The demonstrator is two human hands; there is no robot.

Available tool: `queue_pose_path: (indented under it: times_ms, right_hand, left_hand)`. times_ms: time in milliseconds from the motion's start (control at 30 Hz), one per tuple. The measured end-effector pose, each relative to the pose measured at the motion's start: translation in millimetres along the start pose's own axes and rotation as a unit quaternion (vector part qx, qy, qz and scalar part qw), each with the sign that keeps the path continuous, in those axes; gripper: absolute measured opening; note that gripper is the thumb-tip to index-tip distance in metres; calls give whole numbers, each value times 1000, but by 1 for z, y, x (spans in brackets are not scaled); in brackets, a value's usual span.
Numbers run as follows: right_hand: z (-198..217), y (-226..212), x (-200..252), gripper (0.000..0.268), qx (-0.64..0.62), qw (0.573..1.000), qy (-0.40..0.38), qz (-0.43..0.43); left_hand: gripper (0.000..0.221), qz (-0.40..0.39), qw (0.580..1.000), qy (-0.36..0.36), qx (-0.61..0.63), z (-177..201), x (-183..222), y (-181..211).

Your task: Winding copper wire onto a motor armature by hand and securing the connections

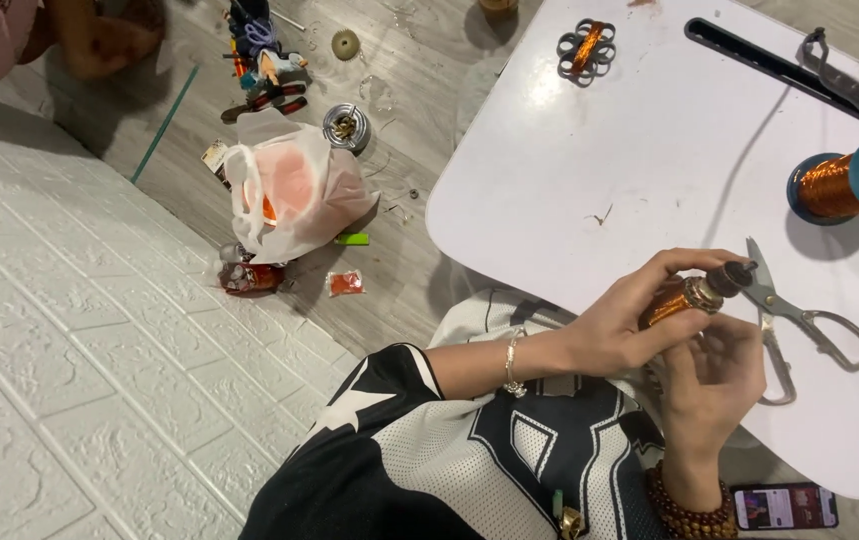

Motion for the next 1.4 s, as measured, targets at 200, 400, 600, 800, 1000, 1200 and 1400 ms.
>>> queue_pose_path:
  times_ms: [200, 400, 600, 800, 1000, 1200, 1400]
  right_hand:
    - [-6, -13, -9, 33, -75, 996, -22, 41]
    - [-16, -13, -8, 50, -91, 995, -46, 5]
    - [-2, 11, -7, 43, 25, 992, -81, 91]
    - [6, -5, -10, 52, 107, 989, -31, 102]
    - [-7, 1, -17, 22, 75, 991, -93, 56]
    - [-23, -22, -27, 35, 37, 990, -59, 121]
    - [-33, -22, -26, 38, 8, 991, -86, 100]
  left_hand:
    - [39, -74, 995, -50, 51, -6, 2, 10]
    - [41, -102, 993, -23, -57, -8, 4, 3]
    - [60, -110, 981, -34, -158, -7, -5, -20]
    - [32, -255, 901, 126, -329, 22, 17, 11]
    - [21, -55, 972, 119, -197, 50, 0, 12]
    - [29, -4, 995, -2, -96, 45, -10, -41]
    - [37, 28, 997, 71, -16, 36, -1, -12]
Point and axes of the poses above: each hand's wrist, its own x-axis away from the middle knuckle, its own z-axis out of the back of the hand, y = z × x, the point moved 10 cm from there along -x, towards the middle knuckle, and after that the axes turned 12 degrees about z, right-handed, at the moved point
